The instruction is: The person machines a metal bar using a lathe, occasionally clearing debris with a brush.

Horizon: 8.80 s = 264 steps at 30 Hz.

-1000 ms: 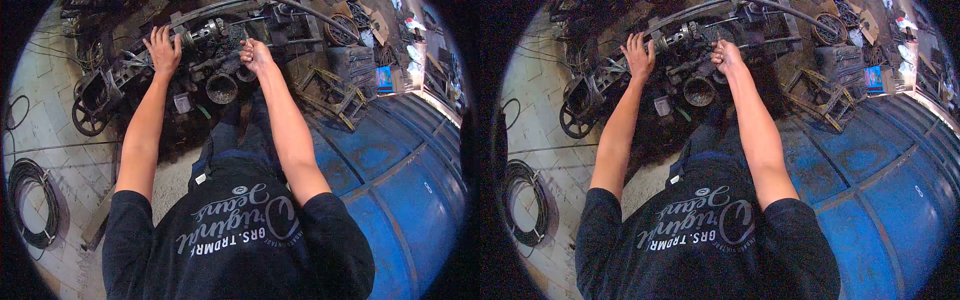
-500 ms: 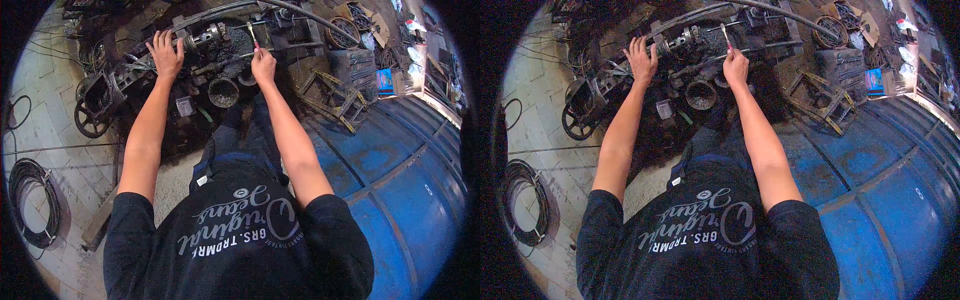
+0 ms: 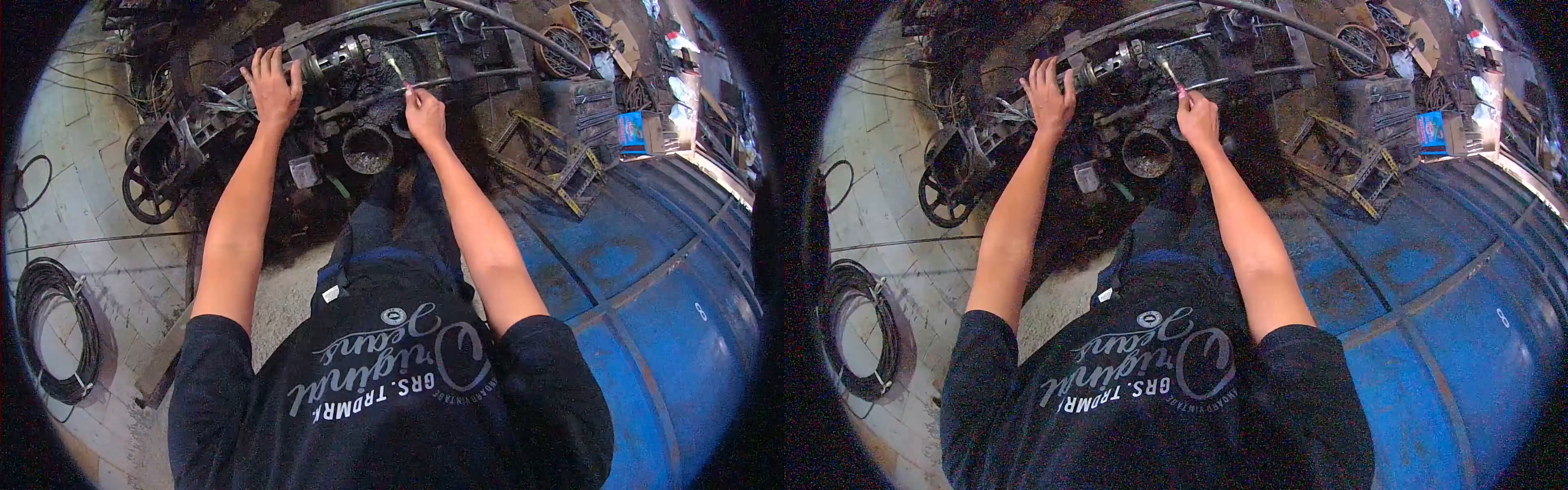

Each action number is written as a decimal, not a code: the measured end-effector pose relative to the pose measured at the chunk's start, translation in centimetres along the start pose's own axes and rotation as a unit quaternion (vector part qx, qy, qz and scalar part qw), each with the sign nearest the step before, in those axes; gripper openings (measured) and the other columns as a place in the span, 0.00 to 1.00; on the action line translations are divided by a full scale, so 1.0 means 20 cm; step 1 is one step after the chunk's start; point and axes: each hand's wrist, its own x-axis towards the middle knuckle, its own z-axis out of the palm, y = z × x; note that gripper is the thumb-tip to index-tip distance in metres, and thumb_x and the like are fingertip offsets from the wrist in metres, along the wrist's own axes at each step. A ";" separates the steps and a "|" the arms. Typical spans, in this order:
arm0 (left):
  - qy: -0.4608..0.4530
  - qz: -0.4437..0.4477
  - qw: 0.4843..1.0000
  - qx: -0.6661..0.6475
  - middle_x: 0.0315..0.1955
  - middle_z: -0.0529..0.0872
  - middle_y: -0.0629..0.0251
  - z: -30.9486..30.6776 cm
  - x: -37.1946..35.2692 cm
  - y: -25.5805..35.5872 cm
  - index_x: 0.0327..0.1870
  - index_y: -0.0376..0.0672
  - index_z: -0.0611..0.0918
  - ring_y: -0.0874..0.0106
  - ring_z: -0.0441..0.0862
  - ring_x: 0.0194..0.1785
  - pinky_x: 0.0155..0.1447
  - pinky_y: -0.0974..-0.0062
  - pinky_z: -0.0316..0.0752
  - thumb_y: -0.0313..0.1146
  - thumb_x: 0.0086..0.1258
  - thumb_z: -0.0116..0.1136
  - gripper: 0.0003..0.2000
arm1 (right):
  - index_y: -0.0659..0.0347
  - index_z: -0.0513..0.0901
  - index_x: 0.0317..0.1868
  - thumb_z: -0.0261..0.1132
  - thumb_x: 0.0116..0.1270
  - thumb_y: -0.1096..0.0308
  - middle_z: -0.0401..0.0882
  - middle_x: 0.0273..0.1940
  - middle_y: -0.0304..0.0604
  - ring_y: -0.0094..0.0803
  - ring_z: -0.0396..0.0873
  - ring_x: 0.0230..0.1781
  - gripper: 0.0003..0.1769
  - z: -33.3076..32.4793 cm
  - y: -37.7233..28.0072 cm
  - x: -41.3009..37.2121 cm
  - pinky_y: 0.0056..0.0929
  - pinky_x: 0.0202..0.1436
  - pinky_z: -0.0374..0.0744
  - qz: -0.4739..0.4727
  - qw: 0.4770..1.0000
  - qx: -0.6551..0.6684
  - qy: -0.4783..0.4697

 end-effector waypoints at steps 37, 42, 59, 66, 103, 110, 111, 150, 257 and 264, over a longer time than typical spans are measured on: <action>0.013 0.004 1.000 -0.027 0.61 0.75 0.56 0.00 -0.01 0.00 0.60 0.39 0.75 0.56 0.62 0.72 0.74 0.38 0.48 0.45 0.72 0.53 0.23 | 0.62 0.73 0.38 0.50 0.77 0.55 0.52 0.16 0.28 0.20 0.51 0.13 0.18 -0.06 0.00 0.15 0.24 0.19 0.56 0.315 0.768 0.534 -0.159; 0.012 0.006 1.000 -0.026 0.61 0.75 0.57 0.00 -0.01 0.00 0.61 0.38 0.75 0.56 0.62 0.72 0.74 0.38 0.48 0.45 0.73 0.52 0.23 | 0.61 0.71 0.39 0.47 0.78 0.55 0.53 0.17 0.28 0.18 0.51 0.14 0.17 0.00 -0.10 0.20 0.22 0.16 0.53 0.338 0.672 0.615 -0.234; 0.012 -0.005 0.999 -0.033 0.61 0.75 0.56 -0.01 -0.01 0.00 0.61 0.38 0.75 0.56 0.61 0.72 0.74 0.39 0.48 0.46 0.72 0.52 0.23 | 0.71 0.82 0.34 0.59 0.70 0.62 0.81 0.31 0.64 0.62 0.80 0.36 0.17 -0.09 -0.12 0.12 0.54 0.41 0.75 -0.004 0.996 0.012 0.085; 0.004 -0.002 1.000 -0.027 0.61 0.74 0.57 0.00 -0.01 -0.01 0.61 0.38 0.74 0.56 0.61 0.72 0.74 0.38 0.48 0.46 0.72 0.51 0.24 | 0.71 0.83 0.33 0.60 0.69 0.61 0.81 0.34 0.68 0.65 0.80 0.39 0.17 -0.14 -0.16 0.19 0.57 0.43 0.76 0.022 0.997 -0.020 0.072; 0.012 -0.004 1.000 -0.027 0.61 0.75 0.56 0.00 0.00 0.00 0.61 0.38 0.74 0.55 0.61 0.72 0.74 0.40 0.49 0.46 0.73 0.52 0.23 | 0.68 0.83 0.34 0.59 0.69 0.61 0.81 0.31 0.65 0.64 0.80 0.37 0.17 -0.14 -0.06 0.09 0.55 0.43 0.76 0.006 0.999 -0.010 0.050; 0.013 -0.005 0.999 -0.034 0.61 0.75 0.56 0.00 -0.01 0.00 0.61 0.38 0.74 0.55 0.61 0.72 0.75 0.41 0.48 0.46 0.72 0.52 0.24 | 0.68 0.83 0.34 0.59 0.69 0.60 0.81 0.31 0.66 0.66 0.80 0.37 0.17 -0.04 -0.20 0.12 0.56 0.44 0.77 -0.002 1.000 -0.011 0.011; 0.014 -0.004 0.999 -0.034 0.61 0.75 0.56 0.00 0.00 0.00 0.61 0.38 0.74 0.55 0.61 0.72 0.75 0.41 0.48 0.46 0.72 0.52 0.24 | 0.68 0.83 0.34 0.59 0.68 0.60 0.81 0.31 0.66 0.66 0.80 0.37 0.17 -0.04 -0.22 0.11 0.56 0.44 0.77 0.010 1.000 0.002 0.007; 0.019 -0.006 1.000 -0.023 0.61 0.75 0.56 0.02 -0.01 -0.01 0.60 0.38 0.75 0.56 0.61 0.72 0.75 0.43 0.48 0.47 0.73 0.52 0.23 | 0.64 0.84 0.40 0.59 0.70 0.58 0.82 0.33 0.65 0.63 0.80 0.40 0.17 -0.21 0.06 0.09 0.55 0.44 0.76 0.033 0.998 -0.053 0.029; 0.055 0.011 0.997 0.056 0.59 0.77 0.54 0.01 0.00 -0.01 0.61 0.38 0.75 0.55 0.66 0.69 0.75 0.49 0.51 0.46 0.73 0.53 0.23 | 0.65 0.75 0.51 0.63 0.59 0.75 0.71 0.50 0.55 0.53 0.72 0.51 0.18 -0.30 0.85 0.37 0.45 0.56 0.73 -0.013 0.982 -0.096 0.164; 0.084 -0.036 0.996 0.016 0.62 0.73 0.55 -0.11 -0.11 0.11 0.63 0.40 0.74 0.55 0.62 0.72 0.76 0.45 0.45 0.43 0.72 0.53 0.22 | 0.62 0.74 0.54 0.59 0.66 0.71 0.79 0.44 0.60 0.59 0.77 0.46 0.16 -0.38 0.89 0.20 0.50 0.49 0.75 -0.024 0.992 0.005 0.122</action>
